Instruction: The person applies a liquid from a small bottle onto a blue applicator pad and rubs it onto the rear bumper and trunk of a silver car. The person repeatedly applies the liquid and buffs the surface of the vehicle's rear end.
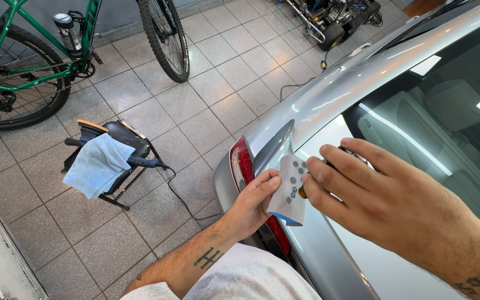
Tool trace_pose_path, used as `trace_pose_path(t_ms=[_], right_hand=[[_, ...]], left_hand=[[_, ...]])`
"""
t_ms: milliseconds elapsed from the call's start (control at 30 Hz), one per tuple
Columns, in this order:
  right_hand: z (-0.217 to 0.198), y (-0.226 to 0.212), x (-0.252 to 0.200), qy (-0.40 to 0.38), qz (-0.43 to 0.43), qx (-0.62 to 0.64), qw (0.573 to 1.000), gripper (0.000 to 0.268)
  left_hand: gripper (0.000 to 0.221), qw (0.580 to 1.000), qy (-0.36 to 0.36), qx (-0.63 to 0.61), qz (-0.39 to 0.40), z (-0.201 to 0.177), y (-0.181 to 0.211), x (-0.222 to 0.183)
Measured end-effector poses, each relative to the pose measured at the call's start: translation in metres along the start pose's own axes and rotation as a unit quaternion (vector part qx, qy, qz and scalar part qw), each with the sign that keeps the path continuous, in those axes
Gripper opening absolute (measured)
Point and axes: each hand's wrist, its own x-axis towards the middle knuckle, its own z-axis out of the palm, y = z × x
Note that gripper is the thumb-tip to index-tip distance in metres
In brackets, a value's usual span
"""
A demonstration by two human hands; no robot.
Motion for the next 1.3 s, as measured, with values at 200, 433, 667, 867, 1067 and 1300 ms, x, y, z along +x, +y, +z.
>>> trace_pose_path(t_ms=[200, 433, 667, 867, 1067, 1300], right_hand=[[0.002, 0.001, -0.004, -0.007, 0.005, 0.009, 1.0, 0.035], [0.006, -0.009, -0.01, -0.008, -0.001, 0.026, 1.0, 0.04], [0.005, -0.01, -0.001, -0.008, -0.014, 0.034, 0.999, 0.042], [0.005, -0.009, 0.006, 0.012, -0.01, 0.038, 0.999, 0.036], [0.008, -0.003, 0.005, 0.015, -0.002, 0.031, 0.999, 0.035], [0.016, 0.004, -0.002, -0.017, -0.001, 0.026, 1.0, 0.041]], left_hand=[[0.023, 1.0, 0.014, -0.007, -0.001, -0.001, 0.002, 0.002], [0.021, 1.0, 0.002, -0.01, 0.016, -0.004, 0.001, 0.009], [0.022, 1.0, 0.017, -0.017, 0.006, -0.001, 0.0, 0.012], [0.02, 1.0, 0.017, -0.015, 0.013, -0.001, 0.0, 0.012], [0.021, 1.0, 0.022, -0.018, 0.01, -0.005, 0.0, 0.01], [0.023, 1.0, 0.02, -0.013, 0.011, -0.007, 0.001, 0.008]])
